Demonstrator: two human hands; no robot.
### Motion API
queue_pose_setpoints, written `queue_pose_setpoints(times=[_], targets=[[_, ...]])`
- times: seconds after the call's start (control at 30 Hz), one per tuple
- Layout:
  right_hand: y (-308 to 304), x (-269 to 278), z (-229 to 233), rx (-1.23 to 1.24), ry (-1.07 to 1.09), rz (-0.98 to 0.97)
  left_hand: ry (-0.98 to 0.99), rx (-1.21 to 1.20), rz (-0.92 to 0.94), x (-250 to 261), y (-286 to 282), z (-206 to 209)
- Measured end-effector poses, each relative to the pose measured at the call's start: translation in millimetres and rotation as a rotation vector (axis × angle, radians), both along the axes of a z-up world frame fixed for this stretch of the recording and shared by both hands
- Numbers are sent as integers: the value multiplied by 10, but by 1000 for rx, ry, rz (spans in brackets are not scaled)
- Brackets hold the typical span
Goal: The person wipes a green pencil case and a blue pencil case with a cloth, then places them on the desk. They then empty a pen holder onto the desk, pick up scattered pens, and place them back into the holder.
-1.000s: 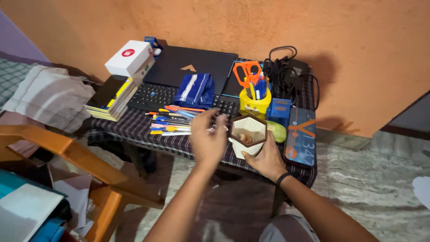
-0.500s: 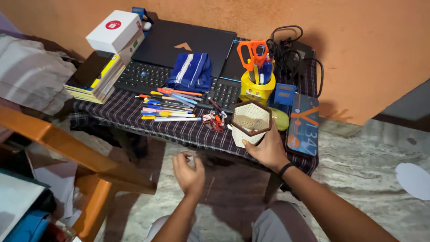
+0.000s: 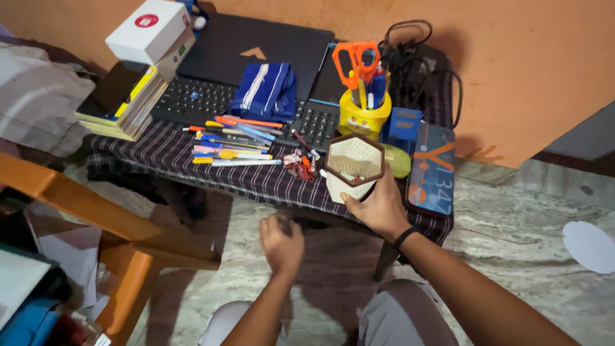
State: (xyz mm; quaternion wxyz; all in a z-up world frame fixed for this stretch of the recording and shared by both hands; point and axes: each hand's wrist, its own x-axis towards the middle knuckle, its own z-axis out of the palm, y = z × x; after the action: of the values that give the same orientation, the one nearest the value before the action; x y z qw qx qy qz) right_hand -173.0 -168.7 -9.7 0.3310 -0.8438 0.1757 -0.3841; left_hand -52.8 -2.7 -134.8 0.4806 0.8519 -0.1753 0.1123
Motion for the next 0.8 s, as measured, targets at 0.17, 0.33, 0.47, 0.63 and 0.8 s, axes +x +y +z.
queue_pose_setpoints(times=[0.17, 0.33, 0.47, 0.63, 0.8], targets=[[42, 23, 13, -49, 43, -45, 51, 85, 6, 81, -69, -308], [283, -65, -13, -294, -67, -297, 463, 288, 80, 195, -144, -579], [933, -276, -432, -261, -79, -193, 627, 359, 95, 431, -260, -900], [1154, 157, -1540, 284, 585, 103, 761, 337, 154, 573, -362, -1330], [651, 711, -2930, 453, 1147, 376, 980, 291, 195, 544, -445, -1764]])
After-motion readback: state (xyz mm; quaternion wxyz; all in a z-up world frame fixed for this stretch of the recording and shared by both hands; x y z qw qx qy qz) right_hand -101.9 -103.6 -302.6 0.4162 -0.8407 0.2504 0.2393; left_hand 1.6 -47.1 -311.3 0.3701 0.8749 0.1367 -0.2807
